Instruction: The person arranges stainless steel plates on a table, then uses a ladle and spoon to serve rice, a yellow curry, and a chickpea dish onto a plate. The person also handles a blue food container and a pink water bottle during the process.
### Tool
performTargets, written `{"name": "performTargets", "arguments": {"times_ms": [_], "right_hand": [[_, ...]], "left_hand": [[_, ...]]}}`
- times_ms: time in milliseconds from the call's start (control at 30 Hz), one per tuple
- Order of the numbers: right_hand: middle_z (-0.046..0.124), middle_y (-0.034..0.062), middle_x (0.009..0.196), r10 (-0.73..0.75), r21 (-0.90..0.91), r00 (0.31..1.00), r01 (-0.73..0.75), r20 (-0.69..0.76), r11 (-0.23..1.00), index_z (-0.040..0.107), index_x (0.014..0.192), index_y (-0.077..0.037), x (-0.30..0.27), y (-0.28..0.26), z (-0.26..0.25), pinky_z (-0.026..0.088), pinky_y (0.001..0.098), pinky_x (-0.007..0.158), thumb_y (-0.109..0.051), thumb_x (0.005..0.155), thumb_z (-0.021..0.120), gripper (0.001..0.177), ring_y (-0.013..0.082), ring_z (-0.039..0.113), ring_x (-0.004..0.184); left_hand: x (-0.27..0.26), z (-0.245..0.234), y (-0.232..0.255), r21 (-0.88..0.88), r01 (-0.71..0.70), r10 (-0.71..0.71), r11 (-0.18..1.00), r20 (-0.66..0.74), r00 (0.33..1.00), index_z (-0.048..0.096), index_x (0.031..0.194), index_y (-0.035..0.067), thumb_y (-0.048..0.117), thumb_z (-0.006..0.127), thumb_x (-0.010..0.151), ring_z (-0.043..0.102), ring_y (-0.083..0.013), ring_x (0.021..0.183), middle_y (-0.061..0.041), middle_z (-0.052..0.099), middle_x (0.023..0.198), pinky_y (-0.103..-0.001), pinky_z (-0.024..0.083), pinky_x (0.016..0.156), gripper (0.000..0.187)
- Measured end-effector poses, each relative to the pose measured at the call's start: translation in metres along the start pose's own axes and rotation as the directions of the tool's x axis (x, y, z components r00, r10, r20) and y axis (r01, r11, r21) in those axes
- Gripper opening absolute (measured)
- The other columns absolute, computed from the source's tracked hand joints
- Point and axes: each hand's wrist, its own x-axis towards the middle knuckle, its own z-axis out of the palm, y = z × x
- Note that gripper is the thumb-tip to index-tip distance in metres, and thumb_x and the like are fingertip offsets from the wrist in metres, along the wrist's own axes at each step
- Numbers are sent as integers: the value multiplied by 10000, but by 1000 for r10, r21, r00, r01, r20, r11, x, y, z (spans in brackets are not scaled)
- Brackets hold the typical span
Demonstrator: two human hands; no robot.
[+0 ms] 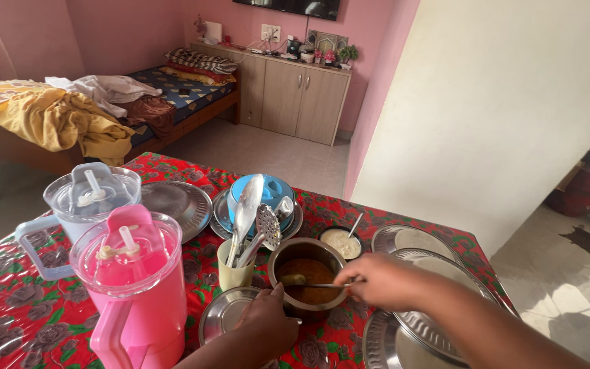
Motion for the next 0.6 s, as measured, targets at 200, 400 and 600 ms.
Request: {"name": "performTargets", "arguments": {"times_ms": [200, 400, 600], "right_hand": [[833, 8, 889, 89, 137, 984, -68, -153, 988, 765, 1225, -190, -30, 21, -25, 568, 281, 793, -140, 958, 543, 351, 64, 758, 834], [802, 65, 830, 382, 452, 921, -310, -76, 836, 691, 1295, -191, -45, 18, -8, 445, 289, 483, -208, 1038, 561, 289, 109, 507, 479], [814, 65, 803, 316, 379, 947, -271, -61, 885, 698, 1283, -127, -25, 18, 13, 419, 290, 431, -192, 995, 567, 323, 111, 510, 431]], "left_hand": [[4, 1, -4, -31, -45, 45, 999, 2, 999, 213, 1604, 73, 335, 673, 928, 357, -294, 1509, -129, 341, 1618, -358, 338, 1233, 859], [4, 2, -7, -56, -23, 23, 998, -13, 1000, 242, 1600, 130, 303, 668, 911, 346, -258, 1517, -73, 343, 1627, -355, 329, 1238, 828], [6, 3, -12, -59, -61, 59, 996, -35, 998, 282, 1593, 138, 176, 580, 863, 423, -267, 1471, -85, 404, 1597, -345, 378, 1207, 789]]}}
